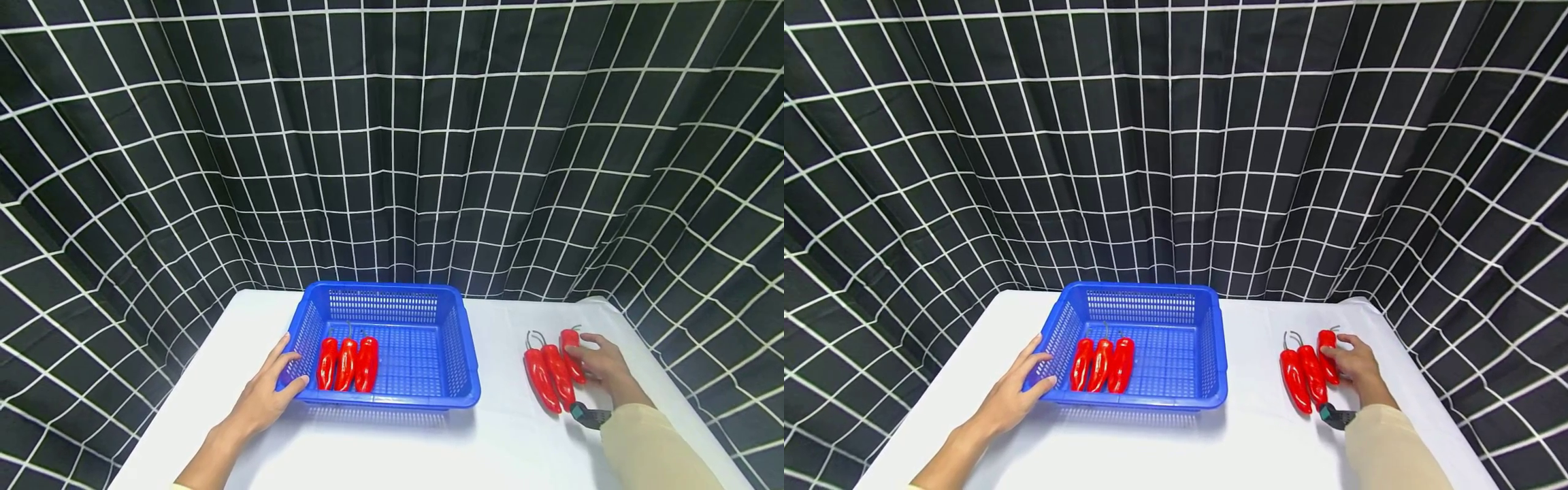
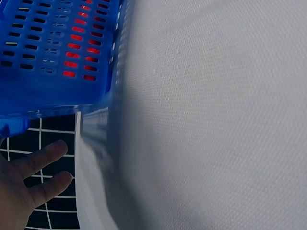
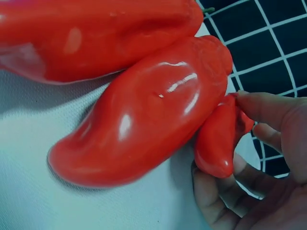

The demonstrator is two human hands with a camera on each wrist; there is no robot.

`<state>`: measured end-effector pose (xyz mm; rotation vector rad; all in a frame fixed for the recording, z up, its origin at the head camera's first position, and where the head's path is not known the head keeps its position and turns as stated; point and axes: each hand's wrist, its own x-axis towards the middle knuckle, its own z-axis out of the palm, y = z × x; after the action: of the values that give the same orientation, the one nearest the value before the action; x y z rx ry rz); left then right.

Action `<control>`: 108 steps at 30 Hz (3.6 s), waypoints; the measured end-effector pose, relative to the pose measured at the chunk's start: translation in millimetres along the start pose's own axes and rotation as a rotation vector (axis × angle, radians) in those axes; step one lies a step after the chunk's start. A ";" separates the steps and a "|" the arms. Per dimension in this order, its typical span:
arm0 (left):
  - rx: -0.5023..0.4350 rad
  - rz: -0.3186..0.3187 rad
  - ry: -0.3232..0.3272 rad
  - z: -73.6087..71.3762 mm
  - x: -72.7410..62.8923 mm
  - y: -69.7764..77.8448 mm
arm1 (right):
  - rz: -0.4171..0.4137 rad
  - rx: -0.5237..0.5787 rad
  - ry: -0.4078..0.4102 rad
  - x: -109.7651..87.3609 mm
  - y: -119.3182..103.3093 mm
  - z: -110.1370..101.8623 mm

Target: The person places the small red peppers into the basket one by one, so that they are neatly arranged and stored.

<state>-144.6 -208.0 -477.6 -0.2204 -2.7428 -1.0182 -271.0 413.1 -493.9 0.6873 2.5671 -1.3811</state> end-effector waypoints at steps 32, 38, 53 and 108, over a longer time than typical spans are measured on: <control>0.008 -0.021 -0.019 -1.7 0.6 2.5 | 0.013 0.146 -0.028 -8.9 19.0 -15.9; 0.009 -0.021 -0.015 -2.0 -0.3 2.8 | -0.014 0.237 -0.030 -21.8 18.1 -20.0; -0.007 -0.016 -0.021 -1.1 1.1 2.0 | -0.090 0.324 -0.028 -56.2 12.8 -22.2; -0.018 0.007 -0.018 -2.4 1.2 3.9 | -0.354 0.516 -0.106 -167.1 -54.0 6.8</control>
<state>-144.6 -206.6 -473.1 -0.2435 -2.7475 -1.0447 -148.6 327.9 -401.0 0.2015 2.3334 -2.1652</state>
